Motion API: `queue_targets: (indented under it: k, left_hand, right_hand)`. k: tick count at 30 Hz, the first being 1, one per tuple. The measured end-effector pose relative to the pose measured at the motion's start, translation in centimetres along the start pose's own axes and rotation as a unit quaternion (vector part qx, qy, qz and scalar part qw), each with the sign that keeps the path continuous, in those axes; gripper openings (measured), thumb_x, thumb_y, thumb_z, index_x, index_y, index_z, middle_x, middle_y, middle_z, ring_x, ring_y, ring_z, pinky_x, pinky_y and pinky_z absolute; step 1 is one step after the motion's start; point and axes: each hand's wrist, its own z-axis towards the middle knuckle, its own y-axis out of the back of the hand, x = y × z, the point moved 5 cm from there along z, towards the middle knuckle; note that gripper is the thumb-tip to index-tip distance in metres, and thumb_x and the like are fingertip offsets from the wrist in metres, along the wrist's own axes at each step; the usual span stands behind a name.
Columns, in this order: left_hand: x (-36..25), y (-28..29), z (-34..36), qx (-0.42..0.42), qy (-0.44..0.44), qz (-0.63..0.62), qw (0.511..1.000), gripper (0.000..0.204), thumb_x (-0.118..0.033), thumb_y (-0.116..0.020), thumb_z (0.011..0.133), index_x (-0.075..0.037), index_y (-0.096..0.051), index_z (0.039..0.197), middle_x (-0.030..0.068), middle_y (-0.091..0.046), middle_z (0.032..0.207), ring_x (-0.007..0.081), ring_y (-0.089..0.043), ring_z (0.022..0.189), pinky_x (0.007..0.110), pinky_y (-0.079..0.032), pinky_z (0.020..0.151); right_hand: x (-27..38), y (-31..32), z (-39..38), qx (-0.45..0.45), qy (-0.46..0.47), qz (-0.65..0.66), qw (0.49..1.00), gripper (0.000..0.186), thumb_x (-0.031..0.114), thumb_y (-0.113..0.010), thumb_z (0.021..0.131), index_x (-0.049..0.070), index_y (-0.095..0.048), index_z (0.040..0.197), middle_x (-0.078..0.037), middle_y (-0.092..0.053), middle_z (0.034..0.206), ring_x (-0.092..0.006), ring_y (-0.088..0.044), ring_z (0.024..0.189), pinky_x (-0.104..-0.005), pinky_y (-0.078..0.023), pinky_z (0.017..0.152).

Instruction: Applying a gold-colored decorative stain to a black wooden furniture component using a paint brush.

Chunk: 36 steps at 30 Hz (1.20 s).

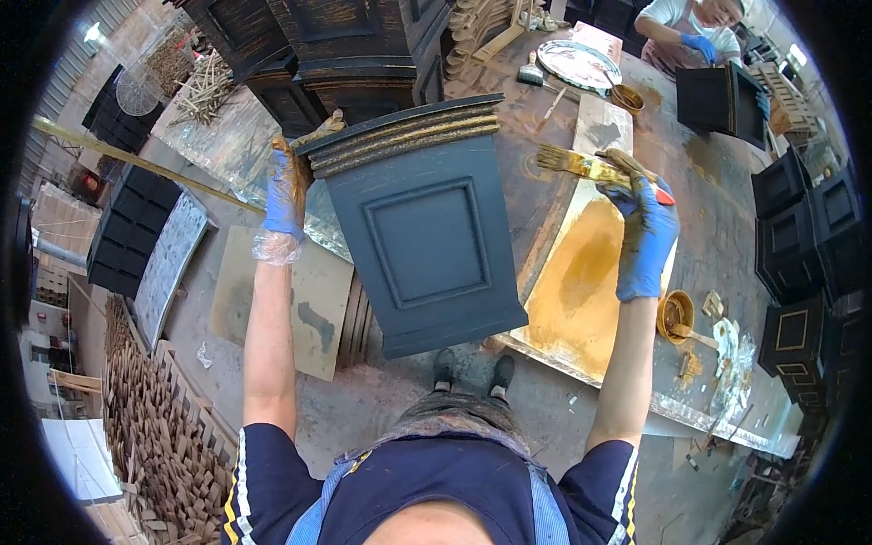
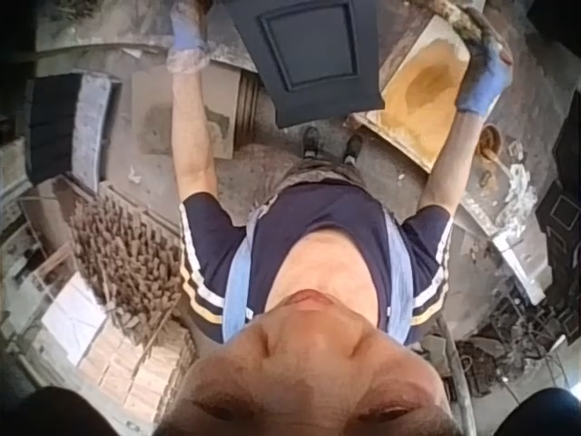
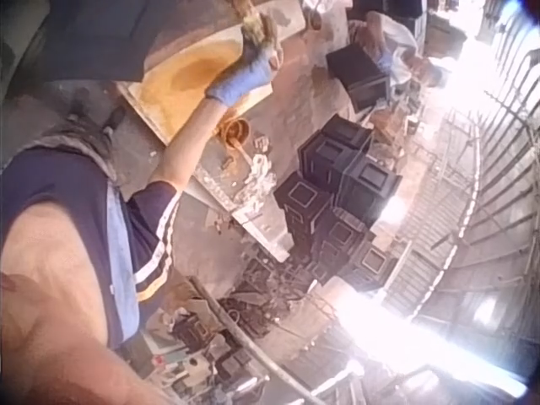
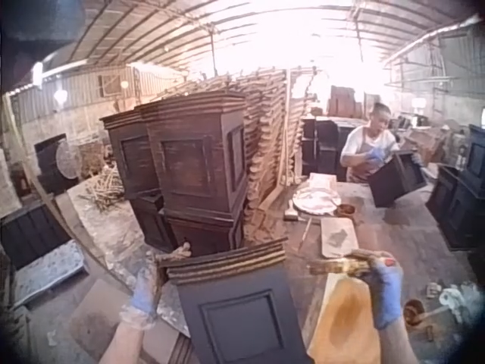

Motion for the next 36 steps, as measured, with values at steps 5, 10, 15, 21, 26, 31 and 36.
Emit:
queue_targets:
  k: [5, 10, 15, 21, 26, 31, 36]
  left_hand:
    - [0.1, 1.5, -1.1, -0.116, -0.013, 0.042, 0.992, 0.063, -0.061, -0.043, 0.075, -0.003, -0.055, 0.098, 0.0050, -0.055, 0.092, 0.0129, -0.049, 0.088, 0.024, -0.038, 0.081]
    - [0.7, 2.3, -1.2, -0.170, 0.001, 0.121, 0.978, 0.051, -0.058, -0.045, 0.078, -0.007, -0.054, 0.080, -0.0030, -0.043, 0.072, 0.0077, -0.035, 0.066, 0.022, -0.032, 0.059]
    - [0.9, 2.3, -1.4, -0.147, 0.004, 0.171, 0.974, 0.060, -0.057, -0.037, 0.082, -0.002, -0.051, 0.102, 0.0080, -0.055, 0.094, 0.0131, -0.051, 0.083, 0.024, -0.041, 0.074]
    - [-1.4, 0.3, -2.7, -0.161, 0.001, 0.086, 0.983, 0.065, -0.058, -0.042, 0.078, 0.002, -0.053, 0.099, 0.0041, -0.056, 0.091, 0.0119, -0.050, 0.083, 0.025, -0.040, 0.077]
    - [-2.6, -2.6, -2.3, -0.010, -0.026, 0.052, 0.998, 0.067, -0.054, -0.037, 0.081, 0.004, -0.045, 0.113, 0.0119, -0.051, 0.112, 0.0160, -0.048, 0.104, 0.026, -0.033, 0.094]
    - [-2.1, -1.9, -1.9, -0.053, -0.002, 0.044, 0.998, 0.068, -0.056, -0.036, 0.081, 0.003, -0.046, 0.113, 0.0119, -0.052, 0.111, 0.0166, -0.048, 0.104, 0.027, -0.033, 0.094]
    - [-1.7, -1.8, -2.1, -0.083, 0.017, 0.044, 0.995, 0.073, -0.059, -0.039, 0.078, 0.003, -0.043, 0.115, 0.0132, -0.048, 0.113, 0.0181, -0.046, 0.104, 0.028, -0.033, 0.092]
  right_hand:
    - [-0.2, -9.5, -2.5, 0.128, -0.040, 0.004, 0.991, 0.032, 0.024, -0.050, 0.082, -0.002, -0.055, 0.100, -0.015, -0.059, 0.097, -0.0194, -0.058, 0.087, -0.0290, -0.047, 0.078]
    - [-4.0, -15.8, -4.6, 0.125, -0.093, 0.088, 0.984, 0.021, 0.009, -0.059, 0.077, 0.000, -0.055, 0.095, -0.007, -0.059, 0.088, -0.0128, -0.057, 0.079, -0.0266, -0.048, 0.070]
    - [-4.7, -16.5, -4.7, 0.104, -0.126, 0.086, 0.983, 0.020, 0.008, -0.059, 0.076, 0.000, -0.055, 0.094, -0.006, -0.058, 0.086, -0.0126, -0.057, 0.076, -0.0254, -0.048, 0.068]
    - [-3.6, -8.3, -1.2, 0.086, -0.056, 0.024, 0.994, 0.027, 0.017, -0.051, 0.082, -0.003, -0.053, 0.099, -0.014, -0.059, 0.097, -0.0192, -0.058, 0.085, -0.0274, -0.049, 0.074]
    - [0.3, 0.5, -0.2, 0.008, -0.009, -0.010, 1.000, 0.031, 0.018, -0.045, 0.085, -0.006, -0.051, 0.104, -0.017, -0.055, 0.104, -0.0211, -0.057, 0.090, -0.0290, -0.048, 0.077]
    - [0.5, -3.3, -1.2, 0.060, -0.015, 0.004, 0.998, 0.031, 0.022, -0.050, 0.082, -0.003, -0.053, 0.101, -0.016, -0.057, 0.101, -0.0214, -0.057, 0.089, -0.0309, -0.048, 0.078]
    - [-2.8, -12.6, -3.2, 0.135, -0.103, 0.052, 0.984, 0.024, 0.016, -0.059, 0.078, 0.000, -0.055, 0.095, -0.009, -0.060, 0.087, -0.0133, -0.058, 0.078, -0.0255, -0.048, 0.069]
